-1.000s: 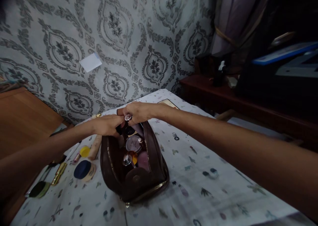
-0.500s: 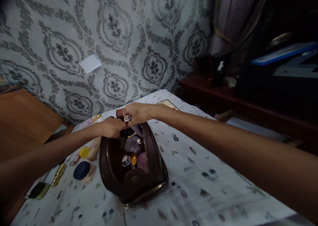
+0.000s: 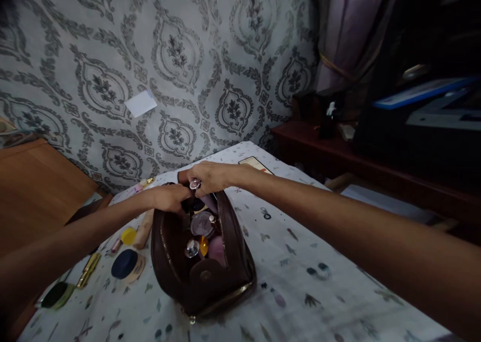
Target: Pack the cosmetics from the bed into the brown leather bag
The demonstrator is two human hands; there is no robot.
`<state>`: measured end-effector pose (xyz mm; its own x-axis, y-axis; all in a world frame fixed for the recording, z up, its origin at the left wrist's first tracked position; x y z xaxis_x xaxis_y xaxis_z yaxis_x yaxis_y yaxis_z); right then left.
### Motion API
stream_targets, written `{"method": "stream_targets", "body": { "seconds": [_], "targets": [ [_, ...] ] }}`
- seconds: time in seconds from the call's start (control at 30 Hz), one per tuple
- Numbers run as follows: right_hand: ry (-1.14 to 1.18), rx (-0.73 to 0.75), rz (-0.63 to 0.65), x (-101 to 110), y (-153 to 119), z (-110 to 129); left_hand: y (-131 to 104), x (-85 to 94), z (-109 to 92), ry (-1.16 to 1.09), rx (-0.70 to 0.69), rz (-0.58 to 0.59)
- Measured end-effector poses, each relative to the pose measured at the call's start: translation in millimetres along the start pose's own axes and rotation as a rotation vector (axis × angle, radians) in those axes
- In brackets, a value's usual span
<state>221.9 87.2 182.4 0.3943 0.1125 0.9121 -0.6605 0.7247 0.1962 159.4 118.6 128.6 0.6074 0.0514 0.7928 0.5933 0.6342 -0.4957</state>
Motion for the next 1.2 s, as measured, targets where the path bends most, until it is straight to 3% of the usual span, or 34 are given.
{"method": "stream_targets", "body": {
  "seconds": [0.27, 0.5, 0.63, 0.9, 1.2],
  "targets": [
    [-0.018, 0.012, 0.002, -1, 0, -1, -4, 2.7, 8, -0.102, -0.031, -0.020],
    [-0.054, -0.030, 0.013, 0, -1, 1, -7, -7.5, 1, 0.089, -0.010, 0.134],
    [-0.055, -0.032, 0.022, 0, -1, 2, -7, -10.0, -4, 0.186, 0.050, 0.088],
    [0.002, -0.021, -0.005, -4, 0, -4, -4, -16.4, -12, 0.169, -0.078, 0.069],
    [-0.047, -0.019, -0.003, -3, 1, -1, 5, -16.9, -8, 0.125, -0.043, 0.063]
  ]
}}
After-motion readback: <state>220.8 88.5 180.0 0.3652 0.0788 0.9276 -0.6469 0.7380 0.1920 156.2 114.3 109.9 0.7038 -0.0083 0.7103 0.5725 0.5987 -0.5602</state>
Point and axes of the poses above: each hand's wrist, its own y-axis towards the middle knuckle, its own x-axis out of the back of the hand, z = x × y, the point moved 8 cm from there along y, towards the middle knuckle, and after that the axes turned 12 degrees about x, right-handed, at the moved point
